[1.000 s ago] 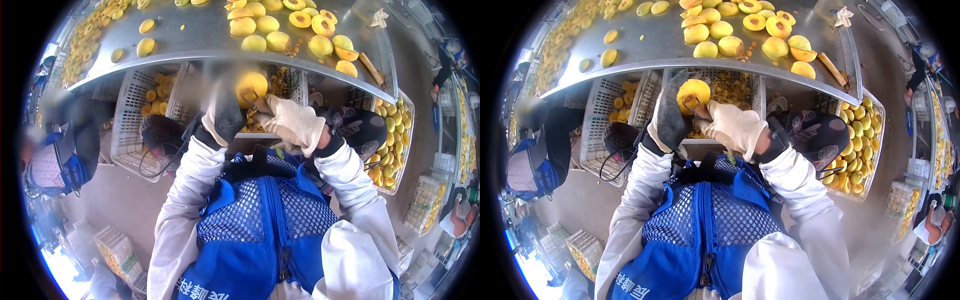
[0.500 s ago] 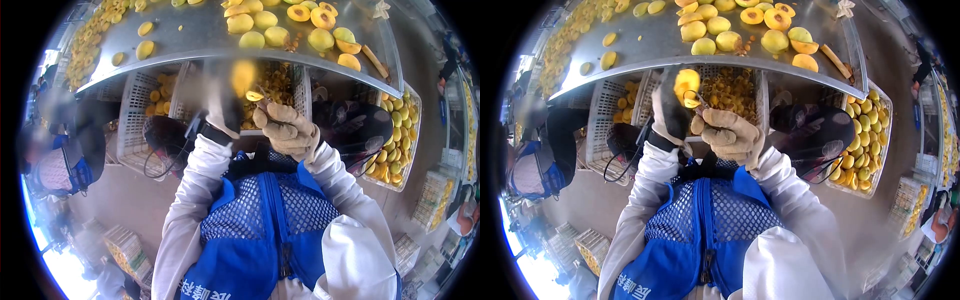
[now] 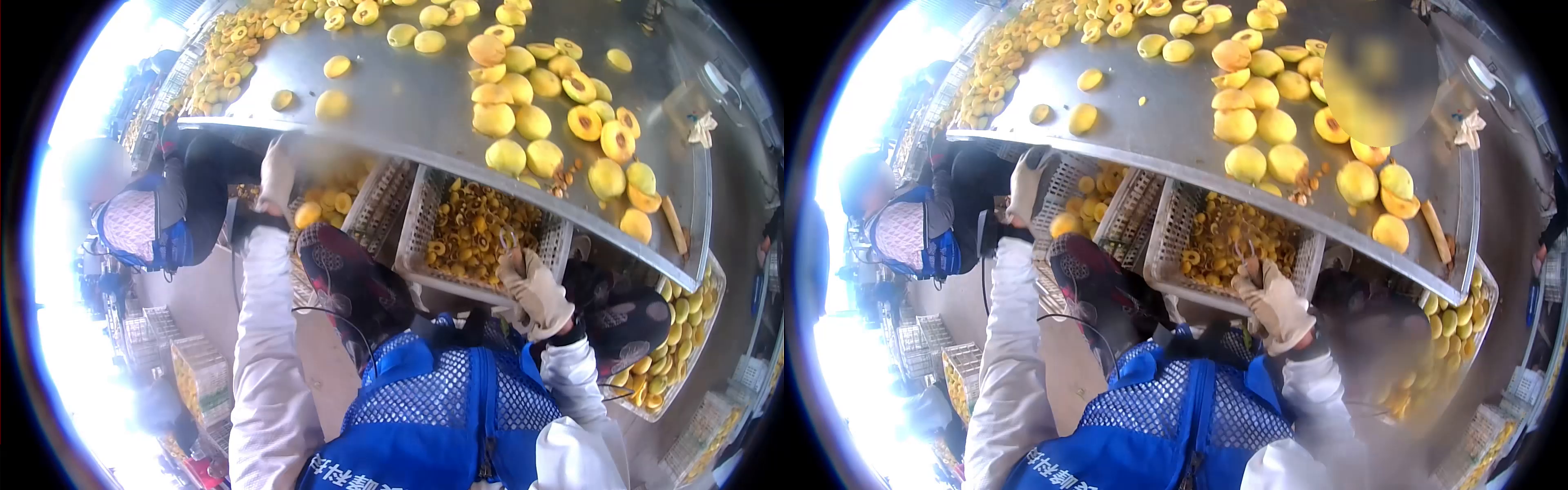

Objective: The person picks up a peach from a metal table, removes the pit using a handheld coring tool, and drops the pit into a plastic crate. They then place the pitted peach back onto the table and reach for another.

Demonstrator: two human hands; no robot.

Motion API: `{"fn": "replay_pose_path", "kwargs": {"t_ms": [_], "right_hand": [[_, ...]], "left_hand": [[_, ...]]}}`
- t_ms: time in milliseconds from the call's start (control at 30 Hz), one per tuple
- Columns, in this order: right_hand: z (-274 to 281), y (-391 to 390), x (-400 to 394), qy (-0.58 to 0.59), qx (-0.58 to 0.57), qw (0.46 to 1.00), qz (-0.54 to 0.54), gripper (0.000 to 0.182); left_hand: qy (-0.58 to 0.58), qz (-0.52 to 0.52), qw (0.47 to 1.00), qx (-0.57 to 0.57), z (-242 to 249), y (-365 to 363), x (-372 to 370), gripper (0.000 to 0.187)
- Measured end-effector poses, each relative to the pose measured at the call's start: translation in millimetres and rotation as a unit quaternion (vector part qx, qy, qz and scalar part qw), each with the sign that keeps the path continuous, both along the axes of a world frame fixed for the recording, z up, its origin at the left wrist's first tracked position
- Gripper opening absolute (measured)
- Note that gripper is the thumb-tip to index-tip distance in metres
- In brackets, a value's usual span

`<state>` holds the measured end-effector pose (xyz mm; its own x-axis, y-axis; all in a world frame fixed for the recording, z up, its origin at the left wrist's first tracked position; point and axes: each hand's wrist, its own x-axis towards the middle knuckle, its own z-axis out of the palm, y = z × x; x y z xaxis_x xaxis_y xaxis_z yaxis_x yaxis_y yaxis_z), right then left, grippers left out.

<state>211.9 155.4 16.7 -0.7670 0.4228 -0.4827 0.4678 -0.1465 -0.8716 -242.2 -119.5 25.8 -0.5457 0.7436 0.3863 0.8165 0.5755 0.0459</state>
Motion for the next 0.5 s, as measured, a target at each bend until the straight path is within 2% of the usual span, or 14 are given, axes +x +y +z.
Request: {"fn": "replay_pose_path", "kwargs": {"t_ms": [33,67,100,133,167,233,267,333,367,433,467,500], "right_hand": [[23,3,-6,-0.081,-0.088,0.993,-0.001,0.039],[20,2,-7,-0.068,-0.077,0.995,-0.009,0.037],[17,0,-7,-0.054,-0.065,0.996,-0.018,0.035],[27,1,-10,-0.077,-0.085,0.993,-0.017,0.032],[19,0,-9,-0.056,-0.052,0.997,-0.006,0.030],[28,1,-11,-0.086,-0.049,0.995,0.004,0.027],[28,2,-12,-0.089,-0.046,0.995,0.002,0.027],[28,1,-10,-0.093,-0.046,0.995,-0.004,0.026],[30,0,-10,-0.097,-0.048,0.994,-0.006,0.026],[38,-1,-15,-0.094,-0.058,0.994,-0.009,0.027],[29,-4,-14,-0.049,0.014,0.999,-0.005,0.029],[38,-5,-14,-0.053,0.011,0.998,-0.012,0.029]], "left_hand": [[-0.246,0.127,0.950,0.146,31,45,22,0.038],[-0.165,0.117,0.974,0.098,43,74,22,0.041],[-0.113,0.094,0.985,0.093,31,88,3,0.044],[-0.155,0.125,0.978,0.062,36,109,-1,0.050],[-0.121,0.118,0.983,0.069,26,121,-12,0.054],[-0.088,0.157,0.968,-0.173,32,150,-14,0.056],[-0.091,0.155,0.969,-0.171,18,152,-38,0.056],[-0.168,0.192,0.960,-0.115,-25,148,-91,0.054],[-0.172,0.190,0.960,-0.117,-29,150,-84,0.054],[-0.174,0.026,0.979,-0.107,-26,168,-58,0.051],[-0.312,0.006,0.950,0.003,5,178,-4,0.049],[-0.443,-0.014,0.890,0.109,33,180,51,0.047]]}}
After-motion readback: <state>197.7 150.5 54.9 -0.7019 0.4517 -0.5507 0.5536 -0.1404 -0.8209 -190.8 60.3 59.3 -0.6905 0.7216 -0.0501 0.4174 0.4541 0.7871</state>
